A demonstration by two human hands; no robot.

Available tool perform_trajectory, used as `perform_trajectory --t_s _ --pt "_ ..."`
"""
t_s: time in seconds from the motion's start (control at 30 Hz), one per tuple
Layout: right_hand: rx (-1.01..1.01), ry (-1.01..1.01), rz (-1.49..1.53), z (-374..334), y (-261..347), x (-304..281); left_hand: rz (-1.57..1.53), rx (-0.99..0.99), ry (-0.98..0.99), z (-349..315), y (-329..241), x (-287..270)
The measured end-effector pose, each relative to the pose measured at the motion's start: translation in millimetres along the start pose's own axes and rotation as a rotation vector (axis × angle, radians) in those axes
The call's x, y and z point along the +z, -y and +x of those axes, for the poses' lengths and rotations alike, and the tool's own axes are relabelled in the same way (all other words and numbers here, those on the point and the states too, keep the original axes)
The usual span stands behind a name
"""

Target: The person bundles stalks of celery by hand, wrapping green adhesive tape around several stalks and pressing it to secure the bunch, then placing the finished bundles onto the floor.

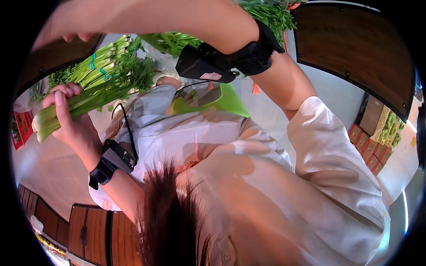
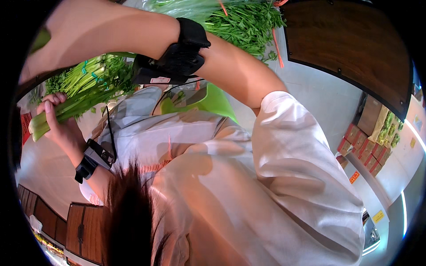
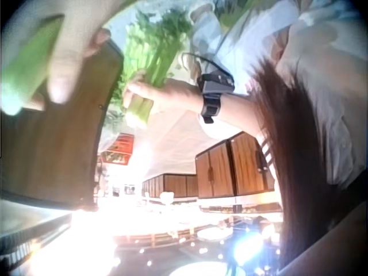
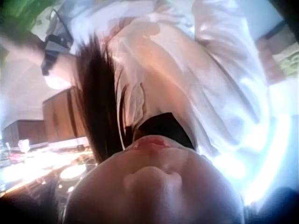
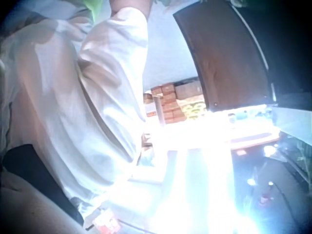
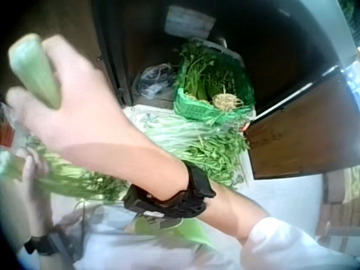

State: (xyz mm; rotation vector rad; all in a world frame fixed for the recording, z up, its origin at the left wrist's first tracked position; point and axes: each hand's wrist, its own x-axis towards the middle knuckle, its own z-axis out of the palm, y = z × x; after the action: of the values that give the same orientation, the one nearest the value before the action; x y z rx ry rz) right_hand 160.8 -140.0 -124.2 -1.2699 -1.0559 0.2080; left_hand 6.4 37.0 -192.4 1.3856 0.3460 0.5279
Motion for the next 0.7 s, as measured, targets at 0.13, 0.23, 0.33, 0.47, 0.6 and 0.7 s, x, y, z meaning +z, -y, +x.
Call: perform_trajectory --t_s 0.13,0.23,0.33,0.47,0.6,0.7 --pt "0.383 0.399 -0.116 5.2 -7.5 6.1 0.01 0.022 0.015 1.8 -0.9 -2.2" --pt "0.382 0.222 -0.013 -11.8 -18.0 28.2 0.025 0.01 -0.098 -1.8 -2.8 -0.7" --pt "0.392 0.106 0.063 -22.0 -19.2 59.1 0.169 -0.01 -0.319 -4.8 -1.9 5.8" --pt "0.264 -0.335 -0.054 -33.2 -43.7 117.1 0.157 0.001 -0.318 -8.6 -1.4 11.0" --pt "0.35 -0.65 -0.041 -34.1 -48.1 146.5 0.156 -0.001 -0.295 -2.3 3.0 14.2" --pt "0.454 -0.729 -0.119 -30.1 -36.1 147.4 0.157 0.005 -0.259 5.1 0.6 23.5"
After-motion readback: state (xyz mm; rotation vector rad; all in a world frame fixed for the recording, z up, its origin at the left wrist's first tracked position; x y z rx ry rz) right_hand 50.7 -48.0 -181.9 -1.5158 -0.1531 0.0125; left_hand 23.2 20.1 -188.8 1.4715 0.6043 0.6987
